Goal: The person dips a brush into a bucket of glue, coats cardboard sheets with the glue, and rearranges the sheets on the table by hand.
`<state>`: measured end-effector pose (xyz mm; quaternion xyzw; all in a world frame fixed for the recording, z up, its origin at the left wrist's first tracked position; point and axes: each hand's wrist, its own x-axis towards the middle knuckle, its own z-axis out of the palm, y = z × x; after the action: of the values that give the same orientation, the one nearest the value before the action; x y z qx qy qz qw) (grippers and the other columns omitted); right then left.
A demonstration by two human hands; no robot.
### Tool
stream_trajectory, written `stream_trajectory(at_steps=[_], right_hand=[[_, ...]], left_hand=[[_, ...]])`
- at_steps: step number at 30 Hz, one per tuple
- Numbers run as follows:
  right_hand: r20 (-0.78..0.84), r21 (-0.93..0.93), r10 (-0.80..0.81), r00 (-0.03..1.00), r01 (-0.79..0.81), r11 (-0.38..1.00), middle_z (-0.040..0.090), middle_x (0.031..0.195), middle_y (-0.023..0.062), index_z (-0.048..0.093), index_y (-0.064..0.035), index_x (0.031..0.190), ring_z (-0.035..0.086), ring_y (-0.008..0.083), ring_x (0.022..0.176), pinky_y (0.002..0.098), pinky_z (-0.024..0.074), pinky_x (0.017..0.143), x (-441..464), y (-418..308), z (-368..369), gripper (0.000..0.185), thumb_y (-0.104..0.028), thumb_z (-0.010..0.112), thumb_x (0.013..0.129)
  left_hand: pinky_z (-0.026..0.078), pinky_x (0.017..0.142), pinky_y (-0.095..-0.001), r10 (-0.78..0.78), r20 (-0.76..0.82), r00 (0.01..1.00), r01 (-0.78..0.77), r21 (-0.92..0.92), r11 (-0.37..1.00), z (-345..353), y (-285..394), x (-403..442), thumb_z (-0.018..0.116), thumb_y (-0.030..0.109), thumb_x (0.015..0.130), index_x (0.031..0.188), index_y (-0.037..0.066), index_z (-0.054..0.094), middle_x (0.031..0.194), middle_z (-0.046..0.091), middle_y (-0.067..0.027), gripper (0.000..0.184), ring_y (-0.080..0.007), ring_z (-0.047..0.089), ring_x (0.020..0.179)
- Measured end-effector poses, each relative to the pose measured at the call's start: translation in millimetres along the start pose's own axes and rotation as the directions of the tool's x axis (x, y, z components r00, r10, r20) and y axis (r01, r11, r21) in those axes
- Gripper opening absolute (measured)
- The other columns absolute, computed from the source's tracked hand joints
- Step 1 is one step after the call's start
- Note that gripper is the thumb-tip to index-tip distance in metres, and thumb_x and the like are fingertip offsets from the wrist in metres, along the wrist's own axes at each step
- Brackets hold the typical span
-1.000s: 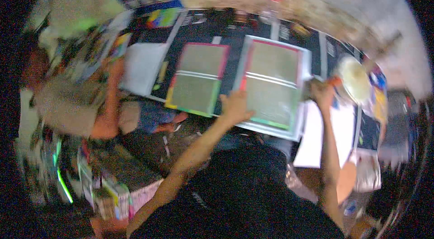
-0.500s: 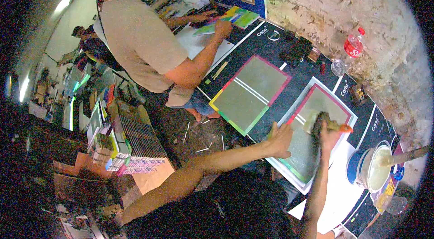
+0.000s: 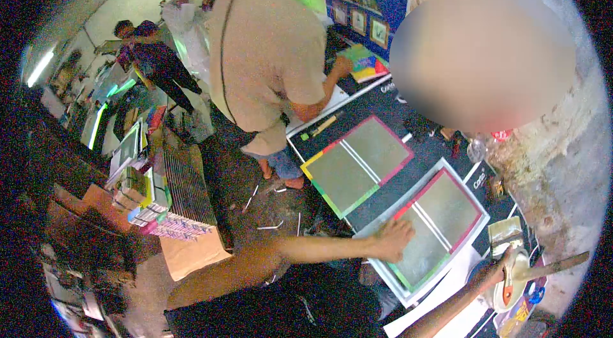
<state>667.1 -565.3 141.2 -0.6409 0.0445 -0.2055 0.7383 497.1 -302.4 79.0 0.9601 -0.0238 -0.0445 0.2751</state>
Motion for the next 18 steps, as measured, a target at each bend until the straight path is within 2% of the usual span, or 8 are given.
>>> stream_trajectory(at_steps=[5,9,11,12,15,16,17,18], right_hand=[[0.261,0.489,0.135,0.956,-0.251,0.835,0.061,0.115,0.0090,0.057,0.0020,0.120,0.057,0.0171,0.102,0.0300,0.0442,0.089,17,4,51,0.042,-0.024,0.065,0.089],[0.304,0.576,0.165,0.938,-0.319,0.752,0.061,0.114,0.0074,0.057,-0.0003,0.118,0.058,0.0172,0.099,0.0279,0.0469,0.083,5,-9,60,0.034,-0.021,0.062,0.091],[0.406,0.588,0.255,0.878,-0.464,0.663,0.058,0.122,0.0084,0.050,-0.0019,0.129,0.055,0.0182,0.104,0.0300,0.0434,0.091,30,33,42,0.045,-0.021,0.062,0.090],[0.688,0.633,0.031,0.725,-0.622,0.461,0.058,0.123,0.0077,0.049,-0.0034,0.131,0.054,0.0178,0.106,0.0298,0.0425,0.093,35,30,41,0.046,-0.019,0.062,0.090],[0.255,0.680,0.097,0.962,-0.249,0.689,0.059,0.121,0.0068,0.044,-0.0078,0.138,0.058,0.0185,0.105,0.0305,0.0465,0.091,-17,-32,51,0.051,-0.020,0.060,0.091],[0.225,0.637,0.165,0.960,-0.273,0.720,0.060,0.119,0.0077,0.046,-0.0047,0.135,0.060,0.0195,0.102,0.0308,0.0480,0.089,-27,-45,57,0.049,-0.024,0.058,0.092],[0.286,0.480,0.172,0.943,-0.296,0.826,0.060,0.118,0.0100,0.050,-0.0028,0.131,0.059,0.0194,0.104,0.0318,0.0471,0.092,-11,-34,55,0.046,-0.029,0.054,0.094],[0.241,0.225,0.234,0.942,-0.289,0.931,0.052,0.132,0.0147,0.046,0.0047,0.131,0.052,0.0267,0.119,0.0425,0.0416,0.101,-2,-26,52,0.052,-0.028,0.055,0.092]], left_hand=[[0.017,0.109,-0.0605,0.026,0.095,0.995,-0.019,-0.074,0.997,6,21,-5,0.068,0.020,0.070,0.124,-0.010,0.040,0.133,0.033,-0.0286,0.068,-0.0411,0.026,0.132],[0.020,0.107,-0.0614,0.026,0.033,0.999,-0.023,-0.088,0.996,-4,25,-18,0.067,0.020,0.071,0.122,-0.011,0.042,0.128,0.037,-0.0265,0.064,-0.0394,0.031,0.127],[0.022,0.104,-0.0621,0.029,0.010,1.000,-0.028,-0.113,0.993,-5,28,-13,0.066,0.021,0.072,0.120,-0.011,0.043,0.124,0.039,-0.0253,0.062,-0.0383,0.034,0.123],[0.023,0.103,-0.0634,0.023,-0.019,1.000,-0.025,-0.086,0.996,-2,30,-10,0.063,0.021,0.075,0.119,-0.010,0.045,0.125,0.040,-0.0257,0.057,-0.0388,0.034,0.124],[0.021,0.106,-0.0632,0.011,0.061,0.998,-0.007,-0.052,0.999,-13,36,-5,0.060,0.023,0.079,0.120,-0.008,0.046,0.132,0.038,-0.0271,0.053,-0.0410,0.030,0.130],[0.023,0.105,-0.0621,-0.032,0.055,0.998,0.031,0.010,0.999,-10,33,-4,0.058,0.027,0.080,0.122,-0.006,0.047,0.133,0.040,-0.0260,0.055,-0.0389,0.034,0.128],[0.026,0.103,-0.0610,-0.042,0.069,0.997,0.037,0.074,0.997,-5,34,3,0.055,0.031,0.082,0.125,-0.005,0.047,0.133,0.043,-0.0248,0.057,-0.0368,0.038,0.127],[0.030,0.099,-0.0592,-0.082,0.139,0.987,0.070,0.089,0.994,-20,36,2,0.056,0.034,0.082,0.122,-0.002,0.051,0.130,0.047,-0.0224,0.055,-0.0338,0.044,0.122]])
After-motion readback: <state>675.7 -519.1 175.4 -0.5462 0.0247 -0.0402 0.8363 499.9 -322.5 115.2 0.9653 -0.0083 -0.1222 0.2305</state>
